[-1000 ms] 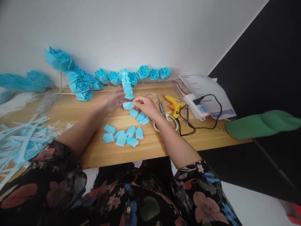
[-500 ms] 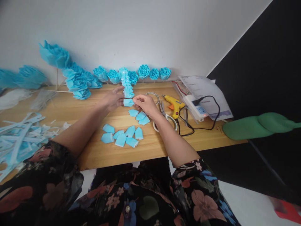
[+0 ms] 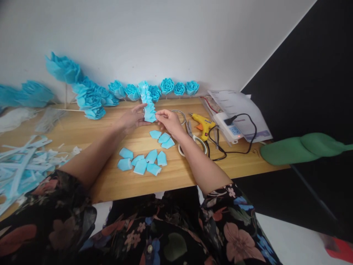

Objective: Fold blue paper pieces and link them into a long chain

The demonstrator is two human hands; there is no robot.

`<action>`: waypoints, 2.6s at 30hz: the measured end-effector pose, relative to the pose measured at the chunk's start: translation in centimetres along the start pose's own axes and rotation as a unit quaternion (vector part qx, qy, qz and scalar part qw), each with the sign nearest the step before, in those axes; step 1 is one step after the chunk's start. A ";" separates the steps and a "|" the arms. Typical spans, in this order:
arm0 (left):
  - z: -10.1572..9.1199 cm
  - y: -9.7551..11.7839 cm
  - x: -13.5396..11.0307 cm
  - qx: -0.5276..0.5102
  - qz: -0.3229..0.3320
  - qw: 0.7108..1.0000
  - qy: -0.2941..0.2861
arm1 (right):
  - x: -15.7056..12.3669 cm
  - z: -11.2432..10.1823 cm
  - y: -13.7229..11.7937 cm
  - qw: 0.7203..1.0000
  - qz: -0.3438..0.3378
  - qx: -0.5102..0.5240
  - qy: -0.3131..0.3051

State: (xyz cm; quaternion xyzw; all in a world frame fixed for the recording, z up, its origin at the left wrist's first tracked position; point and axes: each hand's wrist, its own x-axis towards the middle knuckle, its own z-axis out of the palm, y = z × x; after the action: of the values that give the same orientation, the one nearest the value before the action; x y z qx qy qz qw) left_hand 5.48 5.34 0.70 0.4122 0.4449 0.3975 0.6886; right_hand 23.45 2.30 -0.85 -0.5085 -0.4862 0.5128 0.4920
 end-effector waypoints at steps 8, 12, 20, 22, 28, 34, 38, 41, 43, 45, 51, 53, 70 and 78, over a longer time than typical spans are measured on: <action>0.2 0.3 -0.4 0.019 -0.004 1.000 0.004 | 0.4 -0.1 0.5 0.999 -0.028 -0.044 0.009; 0.0 0.1 -0.2 0.014 -0.005 1.000 -0.001 | 0.5 0.0 0.3 0.996 -0.041 -0.074 0.017; -0.5 -0.2 0.4 0.008 -0.001 1.000 -0.019 | 0.2 0.3 -0.3 0.993 -0.041 -0.107 0.038; -0.5 -0.2 0.5 0.002 -0.006 1.000 -0.015 | 0.2 0.3 -0.2 0.992 -0.045 -0.109 0.039; -0.4 -0.4 0.4 0.015 0.013 1.000 -0.011 | 0.3 0.2 0.1 0.990 -0.050 -0.124 0.036; -0.1 -0.4 -0.1 0.014 0.017 1.000 0.003 | -0.1 0.3 -0.1 0.992 -0.035 -0.123 0.024; 0.2 -0.3 -0.3 0.033 0.025 0.999 0.014 | 0.0 0.4 -0.1 0.997 -0.021 -0.072 0.020; 0.4 -0.5 -0.3 0.060 0.035 0.998 0.009 | 0.2 0.4 0.0 1.000 -0.006 -0.022 0.000; 0.4 -0.7 -0.2 0.078 0.043 0.996 0.005 | 0.3 0.3 0.1 1.000 -0.008 -0.011 -0.014; 0.4 -0.8 -0.1 0.091 0.046 0.995 0.005 | 0.3 0.2 0.2 0.999 -0.017 -0.010 -0.025; -0.1 -1.0 -0.1 0.097 0.069 0.993 0.005 | 0.3 0.3 0.5 0.999 -0.023 -0.023 -0.034; -0.2 -1.1 -0.1 0.101 0.078 0.992 0.008 | 0.3 0.4 0.4 0.999 -0.023 -0.032 -0.035; -0.4 -0.9 -0.2 0.138 0.088 0.987 -0.010 | 1.1 0.1 1.2 0.997 -0.017 -0.033 -0.062; -0.2 -0.9 -0.4 0.091 0.079 0.990 0.066 | -0.8 0.2 0.2 0.959 -0.118 -0.253 0.054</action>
State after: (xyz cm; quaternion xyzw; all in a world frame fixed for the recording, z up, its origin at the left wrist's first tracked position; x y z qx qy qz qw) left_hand 5.35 4.75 -0.07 0.4802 0.4899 0.4347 0.5834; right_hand 23.22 1.48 -0.99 -0.5821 -0.6294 0.2835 0.4297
